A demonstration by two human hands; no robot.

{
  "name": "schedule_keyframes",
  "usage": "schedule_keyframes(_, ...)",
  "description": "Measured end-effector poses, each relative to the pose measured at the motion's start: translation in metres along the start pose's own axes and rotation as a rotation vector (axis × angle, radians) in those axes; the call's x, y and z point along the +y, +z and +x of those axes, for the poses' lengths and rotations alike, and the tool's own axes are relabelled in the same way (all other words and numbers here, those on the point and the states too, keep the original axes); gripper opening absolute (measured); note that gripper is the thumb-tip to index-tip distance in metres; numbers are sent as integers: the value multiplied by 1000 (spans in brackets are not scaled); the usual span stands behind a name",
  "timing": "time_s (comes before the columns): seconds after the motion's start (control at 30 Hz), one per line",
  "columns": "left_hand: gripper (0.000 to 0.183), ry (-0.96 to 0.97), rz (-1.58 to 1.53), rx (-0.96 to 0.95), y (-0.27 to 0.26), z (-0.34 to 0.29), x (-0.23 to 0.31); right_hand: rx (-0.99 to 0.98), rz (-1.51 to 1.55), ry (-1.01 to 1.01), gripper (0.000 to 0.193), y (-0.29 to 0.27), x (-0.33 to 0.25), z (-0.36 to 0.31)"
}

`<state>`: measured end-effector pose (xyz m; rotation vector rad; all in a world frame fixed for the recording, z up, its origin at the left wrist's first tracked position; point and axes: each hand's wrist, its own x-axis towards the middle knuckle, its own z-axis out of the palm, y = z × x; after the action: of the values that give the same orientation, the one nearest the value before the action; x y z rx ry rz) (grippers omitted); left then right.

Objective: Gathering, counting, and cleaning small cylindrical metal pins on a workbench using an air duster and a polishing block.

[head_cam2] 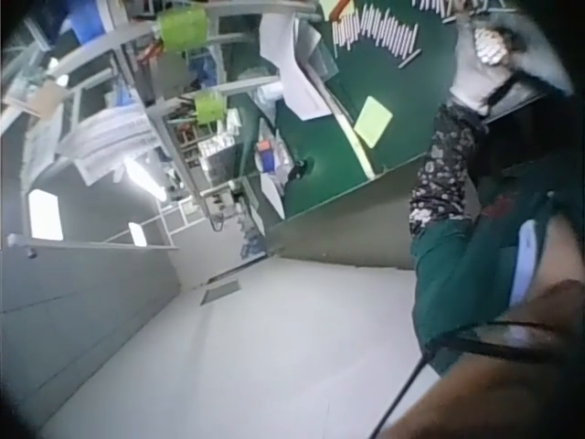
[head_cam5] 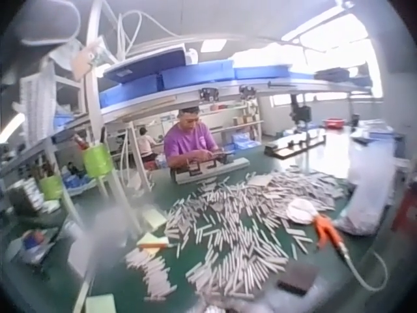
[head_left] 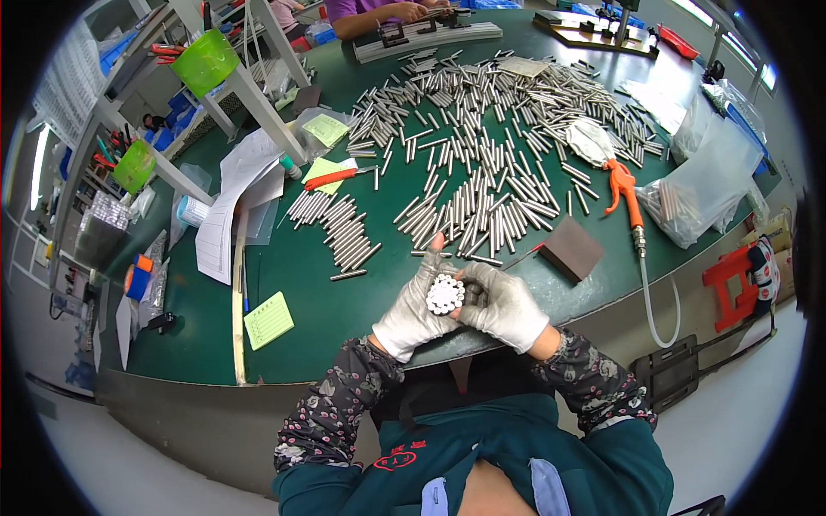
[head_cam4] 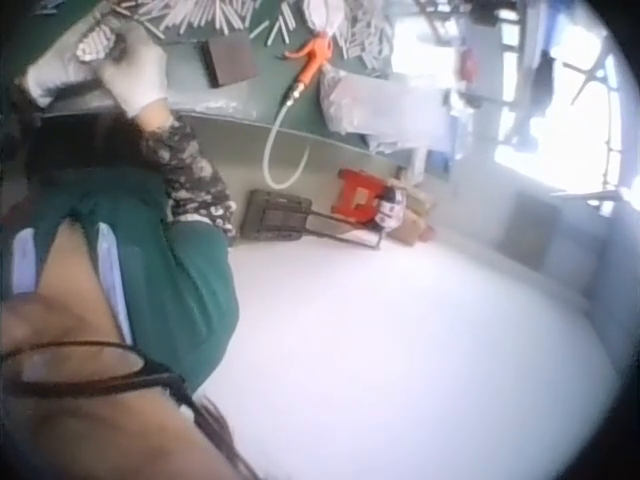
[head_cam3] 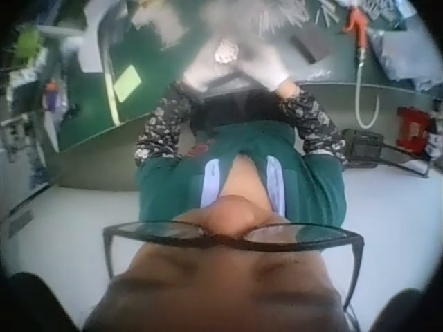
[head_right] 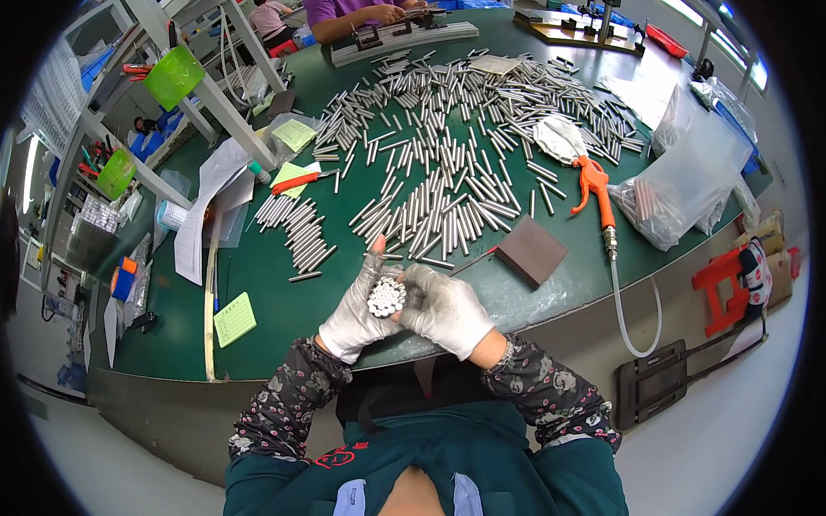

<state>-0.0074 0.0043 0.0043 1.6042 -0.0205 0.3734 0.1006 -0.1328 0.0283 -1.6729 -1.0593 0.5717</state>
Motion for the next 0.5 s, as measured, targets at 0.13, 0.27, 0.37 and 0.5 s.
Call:
schedule_keyframes(0.13, 116, 38, 44, -13, 0, 0, -4, -24, -16, 36, 43, -2, -5, -1)
schedule_keyframes(0.27, 113, -22, -1, -1, 0, 0, -4, -22, -56, 27, 44, -4, -10, -7)
schedule_keyframes(0.37, 112, -8, 71, -8, -1, 1, -2, -31, -58, 22, 41, -7, -17, -10)
schedule_keyframes(0.5, 105, -16, 135, 2, -1, 0, 1, -16, -137, -76, 37, -10, -16, -10)
